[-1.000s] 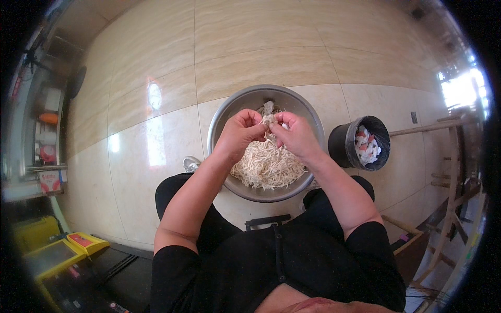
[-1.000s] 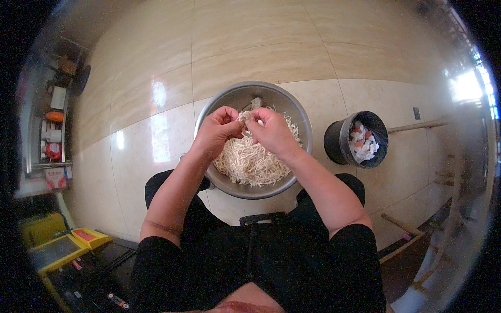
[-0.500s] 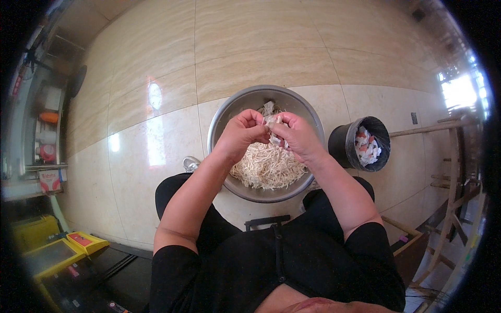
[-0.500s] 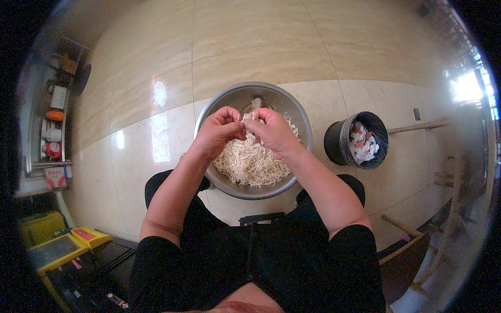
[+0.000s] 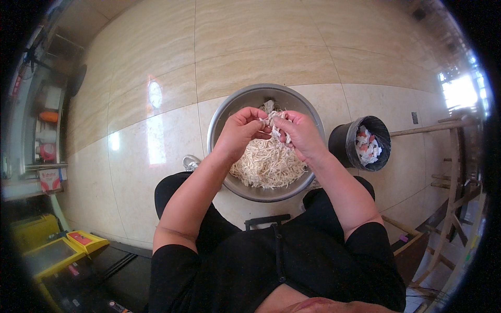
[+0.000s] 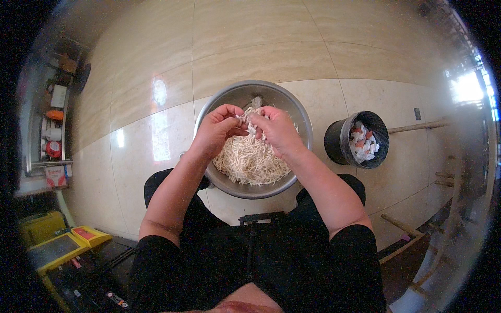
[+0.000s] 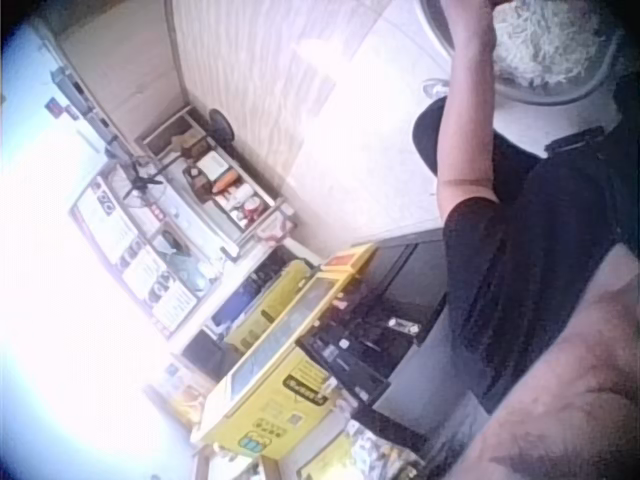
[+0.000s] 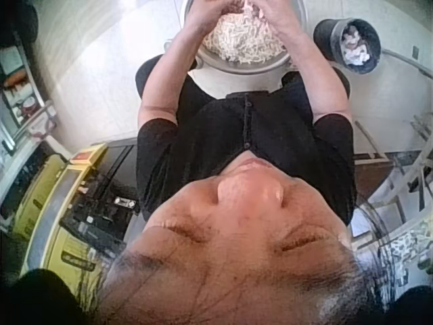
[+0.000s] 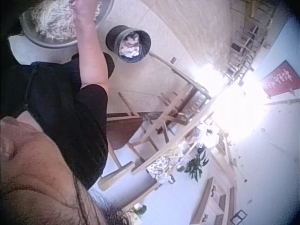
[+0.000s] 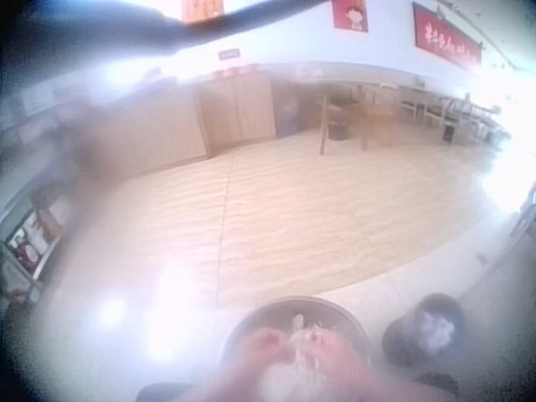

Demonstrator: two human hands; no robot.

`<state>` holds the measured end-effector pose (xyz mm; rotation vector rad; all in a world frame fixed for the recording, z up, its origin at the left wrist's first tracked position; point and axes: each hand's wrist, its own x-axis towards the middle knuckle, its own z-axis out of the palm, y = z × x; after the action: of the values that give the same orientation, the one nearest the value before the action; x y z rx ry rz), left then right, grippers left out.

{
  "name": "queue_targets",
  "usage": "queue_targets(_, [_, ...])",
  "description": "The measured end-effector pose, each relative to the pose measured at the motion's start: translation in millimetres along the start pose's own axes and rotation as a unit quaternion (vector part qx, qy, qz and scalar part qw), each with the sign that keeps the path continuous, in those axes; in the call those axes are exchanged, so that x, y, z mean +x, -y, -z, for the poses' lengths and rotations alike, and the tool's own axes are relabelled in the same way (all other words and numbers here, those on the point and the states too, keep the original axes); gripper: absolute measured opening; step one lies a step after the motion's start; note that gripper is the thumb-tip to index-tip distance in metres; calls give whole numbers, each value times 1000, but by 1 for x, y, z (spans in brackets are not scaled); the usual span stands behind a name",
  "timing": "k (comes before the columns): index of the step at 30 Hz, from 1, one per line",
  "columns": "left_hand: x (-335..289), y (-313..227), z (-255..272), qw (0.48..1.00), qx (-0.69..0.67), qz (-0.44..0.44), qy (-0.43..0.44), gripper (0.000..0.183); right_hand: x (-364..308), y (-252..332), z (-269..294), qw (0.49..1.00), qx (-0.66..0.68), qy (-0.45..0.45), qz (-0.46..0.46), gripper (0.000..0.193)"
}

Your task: The person sits on the floor and uses both hands to separate clumps of dry noodles in a metal bowl, occasionally discarding small pieces into a nearby trash bin.

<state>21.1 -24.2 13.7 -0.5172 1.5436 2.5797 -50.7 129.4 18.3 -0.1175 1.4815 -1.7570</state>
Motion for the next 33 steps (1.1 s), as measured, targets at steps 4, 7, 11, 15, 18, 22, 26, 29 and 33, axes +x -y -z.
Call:
queue_targets(4, [-1,3,-4,995,91,-35,-6,18,0,1,0,1000,-17,2,-21,17])
queue_targets(7, [2,10,0,978,195,-58,-38,13,-5,5,-6,998,-61,-9,-11,18])
queue_targets(11, [2,6,1,982,178,-43,-43,11,-2,1,-2,998,-59,-17,5,15])
queue_targets(15, [3,6,1,996,72,-16,-41,10,-5,6,-4,997,-82,-6,6,14])
queue_targets(18, [3,6,3,999,21,-10,-23,10,-4,4,-4,995,-93,8,33,14])
queue_targets(22, [3,4,4,997,-81,1,2,10,-1,4,1,999,-45,8,14,14])
queue_targets(26, [2,3,4,999,-48,-7,5,11,-12,18,-11,996,-89,10,13,13])
queue_targets(29, [1,4,4,999,-12,-12,27,13,-2,0,-4,985,-124,19,115,11])
queue_targets(33, [1,1,4,997,-72,7,20,14,-3,8,-1,998,-63,25,16,13])
